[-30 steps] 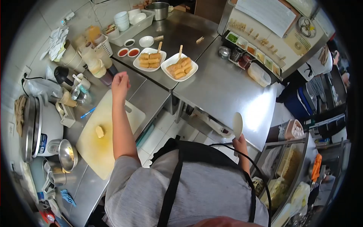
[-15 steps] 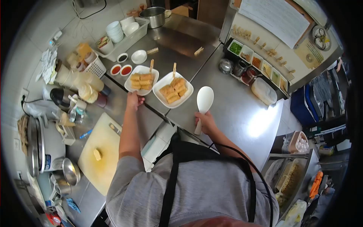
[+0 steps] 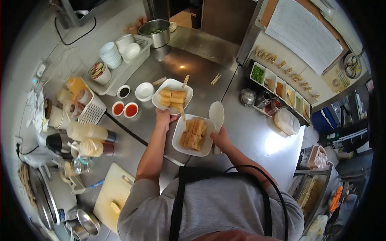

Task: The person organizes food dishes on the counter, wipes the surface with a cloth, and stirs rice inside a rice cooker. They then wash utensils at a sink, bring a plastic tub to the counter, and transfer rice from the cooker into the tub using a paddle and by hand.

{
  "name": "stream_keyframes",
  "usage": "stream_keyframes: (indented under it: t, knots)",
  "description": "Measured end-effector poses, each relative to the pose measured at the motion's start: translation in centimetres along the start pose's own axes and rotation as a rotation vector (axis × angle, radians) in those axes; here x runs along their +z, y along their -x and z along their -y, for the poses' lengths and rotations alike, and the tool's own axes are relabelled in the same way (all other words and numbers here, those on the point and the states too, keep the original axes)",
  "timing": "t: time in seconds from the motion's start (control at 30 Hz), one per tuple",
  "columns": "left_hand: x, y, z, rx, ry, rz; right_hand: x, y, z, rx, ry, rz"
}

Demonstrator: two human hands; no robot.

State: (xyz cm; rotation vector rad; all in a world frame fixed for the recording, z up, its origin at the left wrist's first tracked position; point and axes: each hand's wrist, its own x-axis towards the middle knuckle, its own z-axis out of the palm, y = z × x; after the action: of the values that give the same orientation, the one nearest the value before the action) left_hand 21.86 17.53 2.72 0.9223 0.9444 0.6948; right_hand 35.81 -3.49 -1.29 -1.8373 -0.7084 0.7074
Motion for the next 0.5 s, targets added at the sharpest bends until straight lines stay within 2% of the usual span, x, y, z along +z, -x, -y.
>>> stream_keyframes:
  t: [0.1,0.2,0.27,0.37,0.43,0.5]
  knots:
    - [2.6,-5.6,-1.0,-0.011,0.04,-0.02,-1.7,-0.5,7.8,0.11,0.052,0.059]
    - [5.1,-10.9,-3.2,0.064,-0.06,0.002,-1.8,-5.1,4.9,0.172,0.153,-0.027]
    - [6.5,-14.3,-4.5,0.07,-0.041,-0.017,-2.4,-8.5,4.0,0.173,0.038,-0.039]
    - [8.0,-19.4,-5.5,0.059,-0.055,-0.072,-4.1,-14.0,6.8,0.256,-0.037,-0.002]
    - [8.5,-21.9,-5.8,0.032,-0.074,-0.06,-4.4,-18.2,7.2,0.142,-0.03,-0.182]
    - [8.9,-23.5,-5.9,0.01,-0.056,-0.021,-4.8,-21.8,8.6,0.155,-0.14,-0.189]
